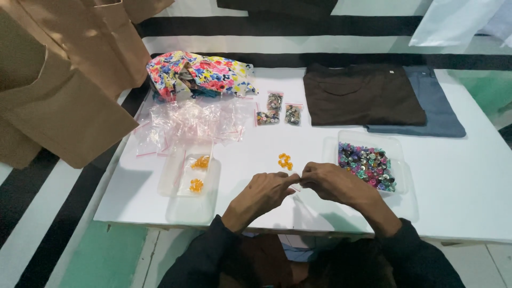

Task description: Sorting small colorful buttons from a large container into a smaller tray on a workstation

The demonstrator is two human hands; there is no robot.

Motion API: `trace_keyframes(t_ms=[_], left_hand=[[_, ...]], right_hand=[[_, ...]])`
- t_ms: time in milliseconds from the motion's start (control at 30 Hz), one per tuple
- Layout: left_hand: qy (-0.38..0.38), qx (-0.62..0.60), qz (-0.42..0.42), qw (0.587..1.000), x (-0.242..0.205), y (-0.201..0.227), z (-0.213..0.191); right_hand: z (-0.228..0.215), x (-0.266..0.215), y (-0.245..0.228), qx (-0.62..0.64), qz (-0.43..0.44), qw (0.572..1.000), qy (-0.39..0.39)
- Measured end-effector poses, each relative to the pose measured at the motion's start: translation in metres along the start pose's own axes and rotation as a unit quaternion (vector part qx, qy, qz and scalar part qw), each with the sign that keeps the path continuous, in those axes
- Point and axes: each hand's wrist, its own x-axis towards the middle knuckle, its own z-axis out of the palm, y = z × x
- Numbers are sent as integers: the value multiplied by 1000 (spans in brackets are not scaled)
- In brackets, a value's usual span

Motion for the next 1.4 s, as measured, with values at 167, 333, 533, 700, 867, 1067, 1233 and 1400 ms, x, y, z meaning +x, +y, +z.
trace_keyframes(t_ms=[167,333,533,700,867,1067,1233,1400], left_hand=[[36,-36,6,999,-1,-19,1],[53,-91,11,994,4,-35,2],[132,-155,-30,979,1,-72,-18],[159,-141,-68,975,3,-90,-16],[155,-162,-57,973,14,-96,-14],[149,-171,-46,973,22,-84,-22],[147,-182,-28,972,27,-83,-23],[132,-154,-42,978,33,-88,-21]], right_hand=[[-5,1,-2,60,-7,998,17],[-7,7,-7,127,-23,991,41],[30,38,21,285,81,937,185],[106,85,59,83,168,978,88],[116,90,43,29,167,979,113],[147,87,60,17,160,975,152],[152,83,68,24,157,975,156],[141,78,63,73,176,968,164]])
